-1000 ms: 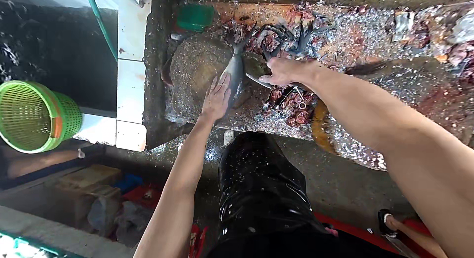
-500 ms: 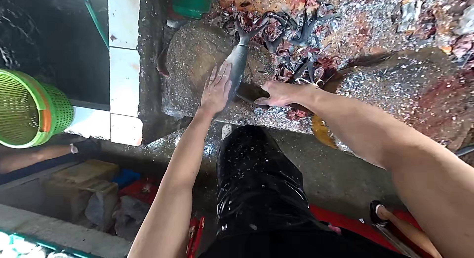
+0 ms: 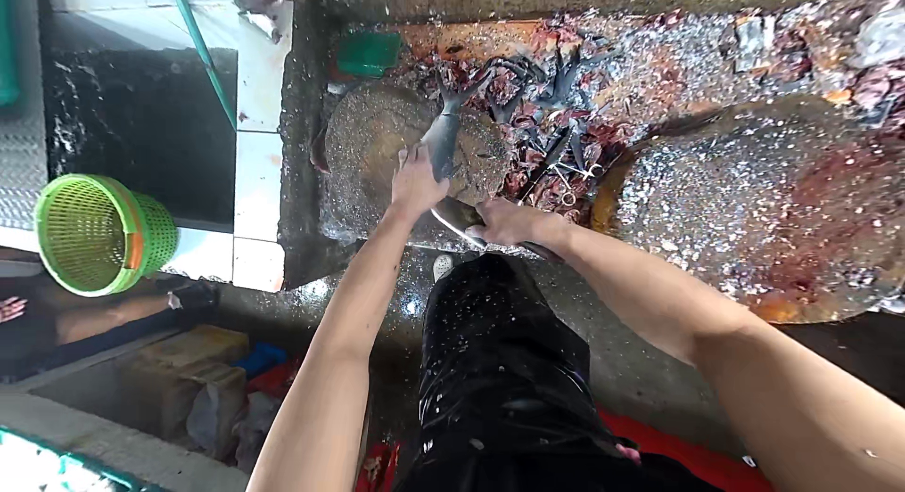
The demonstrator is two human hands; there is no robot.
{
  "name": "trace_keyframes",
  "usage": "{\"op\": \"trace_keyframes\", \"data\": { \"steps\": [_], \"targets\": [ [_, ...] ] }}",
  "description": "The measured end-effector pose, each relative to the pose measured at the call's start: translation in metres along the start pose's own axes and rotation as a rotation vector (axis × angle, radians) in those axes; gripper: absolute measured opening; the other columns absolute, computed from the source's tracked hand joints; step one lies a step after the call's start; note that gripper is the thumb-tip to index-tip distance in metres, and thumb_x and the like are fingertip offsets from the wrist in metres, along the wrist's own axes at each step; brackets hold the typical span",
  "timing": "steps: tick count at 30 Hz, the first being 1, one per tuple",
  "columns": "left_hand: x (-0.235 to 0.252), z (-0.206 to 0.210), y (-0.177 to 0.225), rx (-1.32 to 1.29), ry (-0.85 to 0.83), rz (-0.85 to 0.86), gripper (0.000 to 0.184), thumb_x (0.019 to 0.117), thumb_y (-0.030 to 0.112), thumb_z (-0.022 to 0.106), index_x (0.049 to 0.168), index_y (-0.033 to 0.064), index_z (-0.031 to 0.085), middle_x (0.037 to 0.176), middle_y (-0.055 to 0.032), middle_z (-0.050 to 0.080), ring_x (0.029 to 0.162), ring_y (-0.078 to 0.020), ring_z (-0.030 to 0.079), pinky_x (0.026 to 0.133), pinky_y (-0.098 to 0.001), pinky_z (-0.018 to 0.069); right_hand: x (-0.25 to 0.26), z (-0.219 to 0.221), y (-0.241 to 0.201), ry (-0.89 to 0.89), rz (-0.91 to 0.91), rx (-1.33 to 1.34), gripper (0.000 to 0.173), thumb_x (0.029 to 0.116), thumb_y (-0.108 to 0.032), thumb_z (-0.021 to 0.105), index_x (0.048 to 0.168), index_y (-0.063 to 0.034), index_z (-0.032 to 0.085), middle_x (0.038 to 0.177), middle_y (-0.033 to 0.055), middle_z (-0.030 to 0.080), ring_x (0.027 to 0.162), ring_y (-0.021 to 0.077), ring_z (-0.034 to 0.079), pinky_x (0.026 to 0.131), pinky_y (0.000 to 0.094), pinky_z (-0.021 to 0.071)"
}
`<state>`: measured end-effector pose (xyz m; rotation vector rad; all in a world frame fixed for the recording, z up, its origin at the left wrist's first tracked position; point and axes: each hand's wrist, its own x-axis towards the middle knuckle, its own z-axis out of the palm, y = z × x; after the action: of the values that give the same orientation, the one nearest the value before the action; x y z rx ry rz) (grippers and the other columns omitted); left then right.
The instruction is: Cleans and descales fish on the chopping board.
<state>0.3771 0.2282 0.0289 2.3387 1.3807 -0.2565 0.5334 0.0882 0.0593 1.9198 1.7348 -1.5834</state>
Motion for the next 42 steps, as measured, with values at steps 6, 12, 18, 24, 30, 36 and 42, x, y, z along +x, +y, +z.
{"op": "trace_keyframes", "data": {
  "steps": [6,12,18,24,30,36,42],
  "targets": [
    [0.035,-0.041,0.016,-0.027,-0.102,-0.204,0.045,0.0943,0.034,0.067,0.124,-0.0006,0.065,0.128,-0.0263,0.064,0.119,-0.0438,0.064,0.094,-0.066,0.0532,-0.042,-0.012,-0.009,0.167,0.217,0.216,0.04,0.104,-0.038,0.058,0.117,0.0,0.059,0.096,0.0237,0.066,0.082,0.0401,0.069,0.071,0.0615,0.056],
    [0.034,-0.035,0.001,-0.092,-0.048,-0.183,0.045,0.0947,0.035,0.067,0.123,0.0004,0.067,0.126,-0.0253,0.065,0.119,-0.0423,0.063,0.098,-0.0641,0.0519,-0.001,-0.047,-0.021,0.256,0.219,0.264,0.036,0.1013,-0.035,0.059,0.102,0.0004,0.063,0.093,0.0221,0.066,0.082,0.0372,0.068,0.07,0.0593,0.055],
    [0.011,-0.023,-0.009,-0.204,0.024,-0.05,0.043,0.1029,0.038,0.056,0.128,0.0055,0.067,0.122,-0.0178,0.071,0.117,-0.0332,0.067,0.103,-0.0554,0.0524,0.027,-0.052,-0.036,0.209,0.254,0.2,0.034,0.0945,-0.035,0.062,0.098,-0.0011,0.061,0.096,0.022,0.065,0.087,0.0372,0.067,0.069,0.0601,0.0524],
    [-0.072,0.058,-0.069,-0.281,0.261,0.088,0.051,0.1128,0.03,0.027,0.16,0.014,0.039,0.165,-0.0033,0.038,0.151,-0.0169,0.039,0.125,-0.0414,0.0333,0.034,-0.046,-0.016,0.171,0.175,0.133,0.044,0.0983,-0.041,0.059,0.114,-0.0002,0.059,0.095,0.0205,0.066,0.077,0.0332,0.068,0.066,0.0544,0.0559],
    [-0.071,0.063,-0.074,-0.325,0.243,0.049,0.052,0.1132,0.03,0.024,0.16,0.0138,0.039,0.166,-0.0019,0.037,0.15,-0.0164,0.04,0.124,-0.0436,0.0331,0.036,-0.024,0.0,0.075,0.104,0.085,0.06,0.102,-0.048,0.059,0.141,-0.0029,0.051,0.119,0.0244,0.064,0.098,0.0391,0.069,0.082,0.0617,0.0555],
    [-0.067,0.069,-0.079,-0.355,0.265,0.088,0.051,0.1131,0.029,0.025,0.158,0.0127,0.042,0.166,-0.0004,0.037,0.152,-0.0135,0.035,0.126,-0.0414,0.0288,0.031,-0.011,-0.003,0.001,0.09,0.069,0.054,0.1023,-0.045,0.061,0.136,-0.0039,0.052,0.116,0.021,0.063,0.084,0.0326,0.068,0.072,0.053,0.0585],
    [-0.068,0.073,-0.082,-0.382,0.262,0.109,0.052,0.1135,0.031,0.023,0.159,0.0128,0.041,0.167,0.0012,0.035,0.155,-0.0116,0.028,0.129,-0.0396,0.0213,0.024,-0.016,0.0,-0.061,0.104,0.133,0.057,0.1019,-0.044,0.063,0.143,-0.0078,0.047,0.094,0.0176,0.063,0.061,0.0242,0.062,0.057,0.0421,0.0565]
  ]
}}
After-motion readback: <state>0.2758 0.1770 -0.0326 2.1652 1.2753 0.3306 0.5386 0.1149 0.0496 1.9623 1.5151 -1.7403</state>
